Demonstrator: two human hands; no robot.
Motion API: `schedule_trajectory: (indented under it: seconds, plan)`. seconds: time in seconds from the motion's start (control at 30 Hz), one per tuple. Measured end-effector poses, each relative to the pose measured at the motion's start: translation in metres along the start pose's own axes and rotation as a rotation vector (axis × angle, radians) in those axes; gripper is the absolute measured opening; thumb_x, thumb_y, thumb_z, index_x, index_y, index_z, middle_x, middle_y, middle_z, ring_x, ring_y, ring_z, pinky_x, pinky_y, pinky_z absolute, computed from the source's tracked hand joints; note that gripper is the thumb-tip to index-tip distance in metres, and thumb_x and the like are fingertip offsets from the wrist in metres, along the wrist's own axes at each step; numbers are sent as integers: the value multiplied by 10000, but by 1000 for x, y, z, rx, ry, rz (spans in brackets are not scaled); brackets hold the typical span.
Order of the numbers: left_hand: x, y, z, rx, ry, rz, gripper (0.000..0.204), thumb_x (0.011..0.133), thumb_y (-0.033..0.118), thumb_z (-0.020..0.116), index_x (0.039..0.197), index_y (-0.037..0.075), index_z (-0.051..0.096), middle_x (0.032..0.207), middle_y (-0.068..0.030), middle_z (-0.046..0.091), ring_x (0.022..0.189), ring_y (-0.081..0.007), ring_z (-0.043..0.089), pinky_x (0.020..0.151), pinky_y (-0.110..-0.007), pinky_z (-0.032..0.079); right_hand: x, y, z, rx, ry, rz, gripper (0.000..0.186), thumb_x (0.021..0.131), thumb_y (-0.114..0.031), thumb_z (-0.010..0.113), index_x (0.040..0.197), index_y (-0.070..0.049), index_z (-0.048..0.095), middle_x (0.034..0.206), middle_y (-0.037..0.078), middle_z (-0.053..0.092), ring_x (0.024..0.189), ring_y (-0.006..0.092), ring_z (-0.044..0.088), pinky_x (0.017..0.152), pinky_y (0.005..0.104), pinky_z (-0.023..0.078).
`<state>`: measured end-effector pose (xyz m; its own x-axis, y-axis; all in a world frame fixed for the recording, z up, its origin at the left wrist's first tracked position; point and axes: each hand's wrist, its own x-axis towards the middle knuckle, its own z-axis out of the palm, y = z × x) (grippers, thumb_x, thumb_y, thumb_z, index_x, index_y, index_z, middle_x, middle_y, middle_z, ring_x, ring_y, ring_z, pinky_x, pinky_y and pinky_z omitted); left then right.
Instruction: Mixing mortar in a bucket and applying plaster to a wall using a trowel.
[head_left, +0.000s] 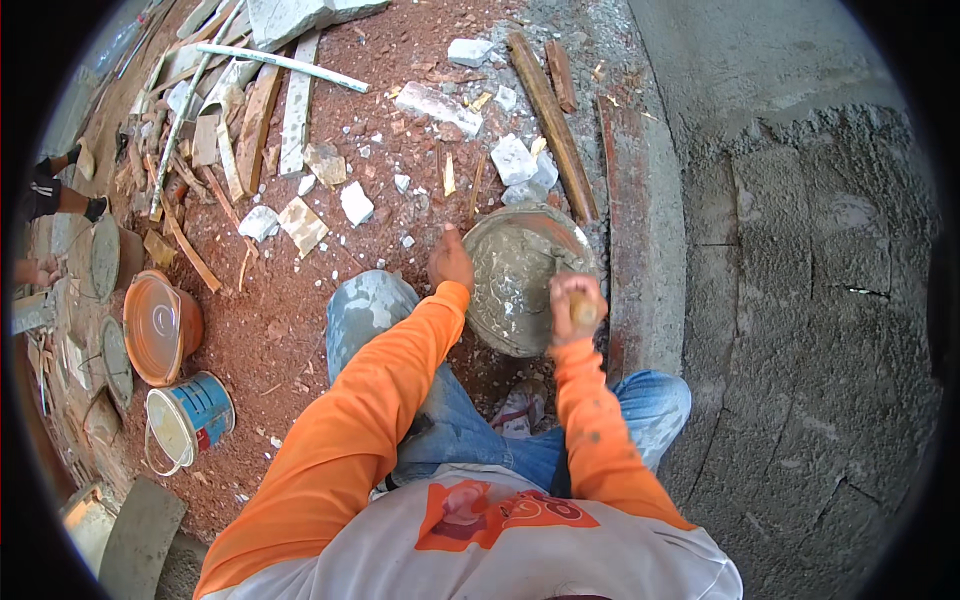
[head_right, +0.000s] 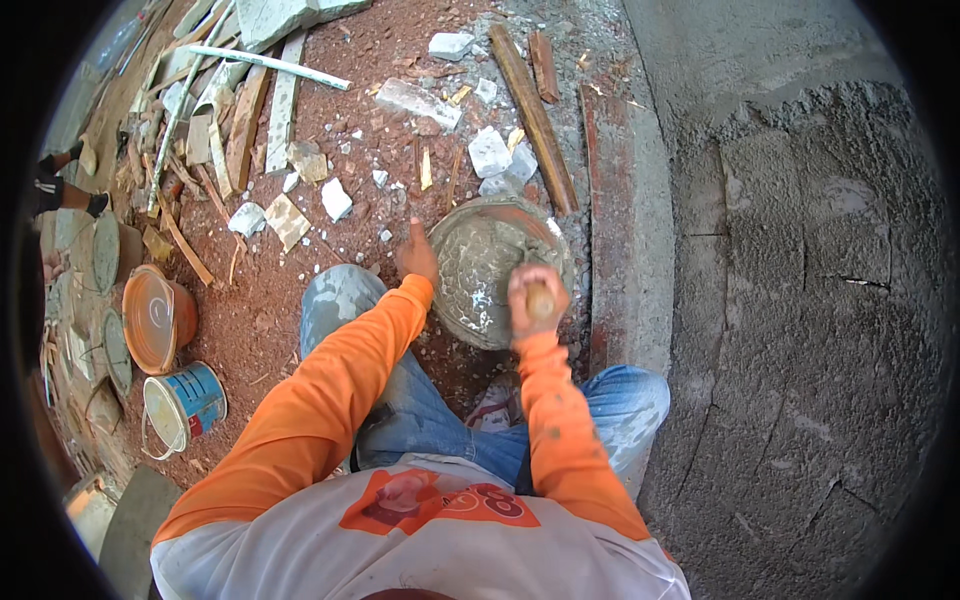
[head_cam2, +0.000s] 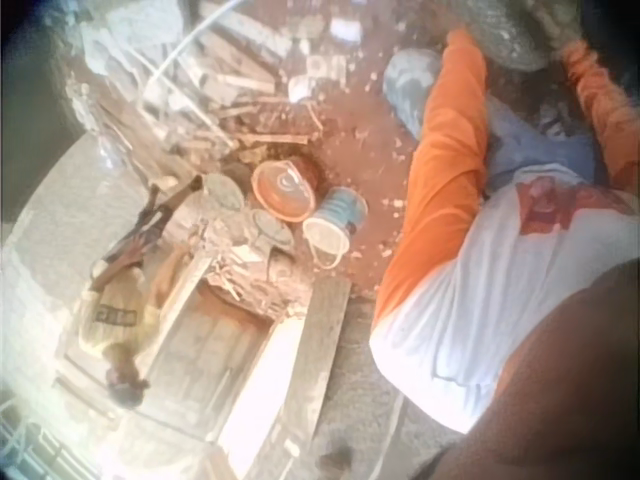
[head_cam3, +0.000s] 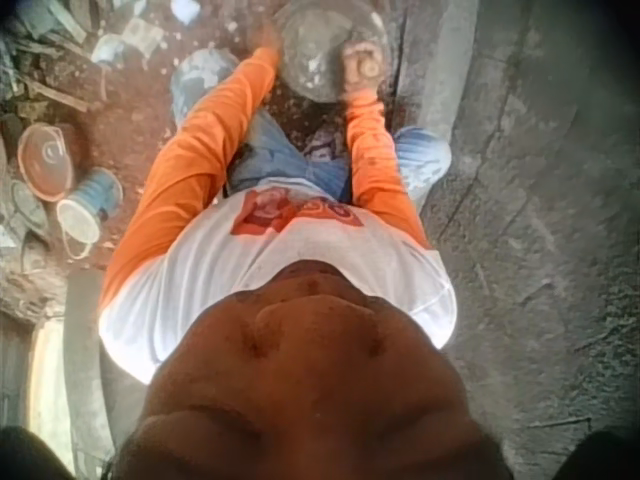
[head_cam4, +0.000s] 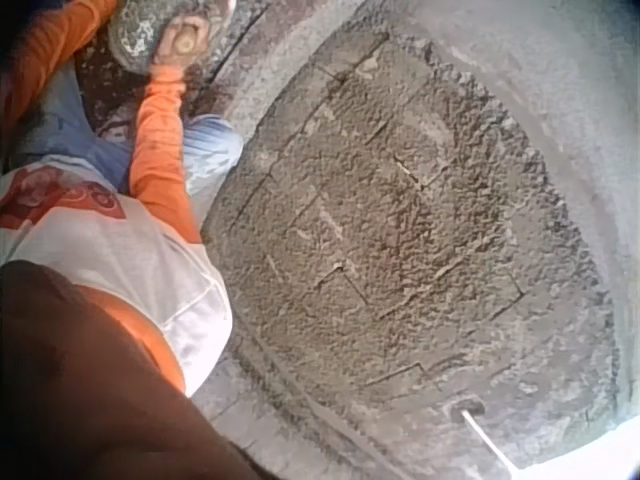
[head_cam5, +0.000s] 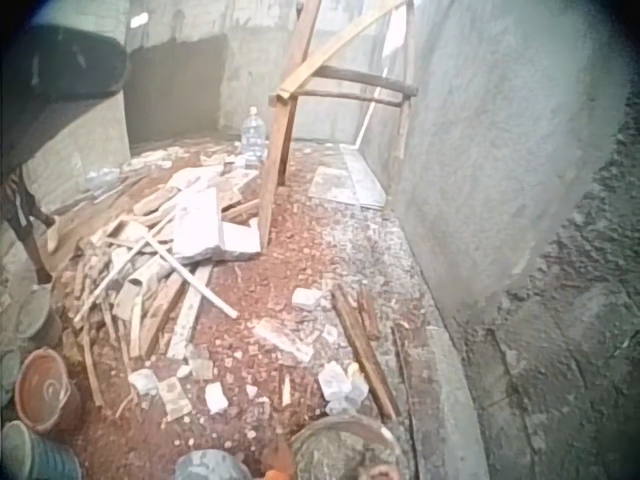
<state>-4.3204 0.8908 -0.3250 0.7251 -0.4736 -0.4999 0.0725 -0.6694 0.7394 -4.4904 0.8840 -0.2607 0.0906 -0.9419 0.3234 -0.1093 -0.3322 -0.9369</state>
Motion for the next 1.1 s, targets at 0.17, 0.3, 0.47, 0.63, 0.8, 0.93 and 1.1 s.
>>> schedule_trajectory:
  seconds: [0.17,0.3,0.47,0.63,0.8,0.93,1.1]
  plan:
    - [14,-16,6,-5,15,-1,613,869,506,300,881,-16,622,902,-263,583,875,-416,540,772,-446,400,65,-30,-12,294,68,31,100,717,-57,569,774,-57,487,706,81,549,672,176,552,644,319,477]
    - [6,1,-5,-11,-46,7,637,862,520,301,828,-34,615,875,-300,552,859,-447,513,744,-468,379,88,-55,-7,472,204,-200,122,706,-59,581,772,-52,480,692,90,549,640,186,553,620,315,480]
    - [14,-7,9,-32,-38,-17,688,851,567,283,854,-36,616,904,-289,567,878,-429,525,760,-465,375,96,-16,24,514,-157,-21,124,681,-70,609,732,-58,497,685,77,549,645,158,542,611,282,459]
    - [30,-28,12,-427,-138,-178,712,814,650,300,730,-15,541,752,-155,549,725,-283,491,732,-384,370,85,-63,39,247,-885,18,172,613,-47,635,678,-59,476,646,24,522,577,101,485,532,254,386]
    - [29,-27,14,-625,-206,-304,700,773,701,338,720,29,529,680,-51,482,633,-170,416,655,-288,370,72,-74,14,274,-1026,59,172,610,-44,613,656,-59,448,625,39,498,549,140,481,515,263,381]
    - [11,-6,10,-420,-24,-250,714,818,647,292,689,-18,517,676,-140,516,682,-266,470,690,-387,375,71,-92,-8,295,-1000,-15,152,622,-40,587,674,-47,445,625,60,489,554,200,489,553,298,409]
    - [20,-14,7,-276,9,-233,760,828,633,271,794,-65,570,790,-213,571,757,-341,504,743,-418,373,50,-100,-18,346,-700,-36,109,654,-35,550,699,-45,451,641,70,495,597,194,500,649,348,437]
